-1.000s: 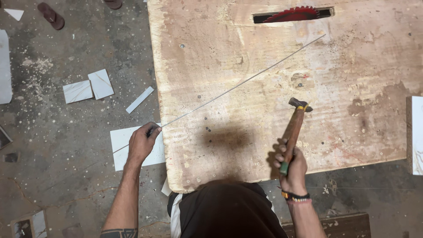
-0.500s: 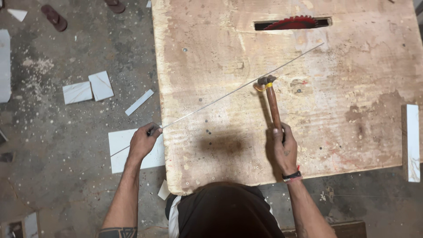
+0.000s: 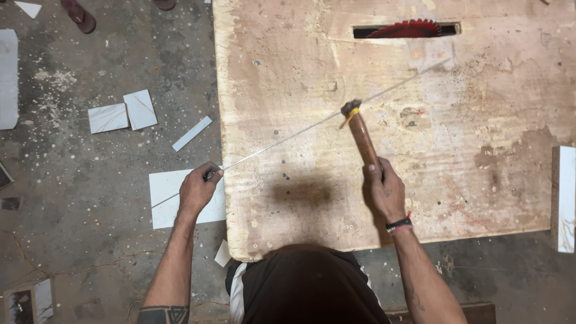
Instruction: The person holds a long thin metal wire against a wooden workbench and hammers along its length to straighten it, repositioning the wire and working section by section with a hammer.
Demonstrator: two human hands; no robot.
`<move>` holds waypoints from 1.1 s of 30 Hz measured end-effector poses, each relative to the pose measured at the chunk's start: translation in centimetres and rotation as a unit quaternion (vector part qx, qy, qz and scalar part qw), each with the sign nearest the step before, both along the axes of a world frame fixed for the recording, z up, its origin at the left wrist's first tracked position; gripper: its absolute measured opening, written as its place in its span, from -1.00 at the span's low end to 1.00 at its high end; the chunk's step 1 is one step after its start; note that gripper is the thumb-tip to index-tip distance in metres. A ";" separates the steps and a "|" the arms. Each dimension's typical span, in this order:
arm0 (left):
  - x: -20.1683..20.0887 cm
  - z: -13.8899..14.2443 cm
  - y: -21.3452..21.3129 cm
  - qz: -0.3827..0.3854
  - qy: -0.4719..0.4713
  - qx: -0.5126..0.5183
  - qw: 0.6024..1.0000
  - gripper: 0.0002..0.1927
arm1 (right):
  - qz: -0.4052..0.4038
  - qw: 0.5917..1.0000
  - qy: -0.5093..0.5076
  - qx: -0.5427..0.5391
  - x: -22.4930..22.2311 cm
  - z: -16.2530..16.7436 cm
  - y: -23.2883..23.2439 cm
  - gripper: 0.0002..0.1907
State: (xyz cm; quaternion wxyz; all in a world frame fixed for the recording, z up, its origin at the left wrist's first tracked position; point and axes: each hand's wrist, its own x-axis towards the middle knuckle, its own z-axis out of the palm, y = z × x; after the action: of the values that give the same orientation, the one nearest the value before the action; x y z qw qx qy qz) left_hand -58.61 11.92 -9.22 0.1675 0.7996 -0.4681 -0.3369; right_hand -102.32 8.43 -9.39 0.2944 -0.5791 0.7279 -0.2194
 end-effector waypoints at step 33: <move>0.4 -0.4 0.1 -0.017 -0.011 -0.001 1.000 -0.70 | -0.005 1.000 0.003 0.002 -0.3 0.2 -0.5 -0.42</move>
State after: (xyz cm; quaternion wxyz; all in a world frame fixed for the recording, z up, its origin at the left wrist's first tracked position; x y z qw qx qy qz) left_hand -58.22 12.06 -9.62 0.1572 0.7947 -0.4839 -0.3310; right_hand -102.59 7.94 -9.19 0.2923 -0.5756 0.7319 -0.2182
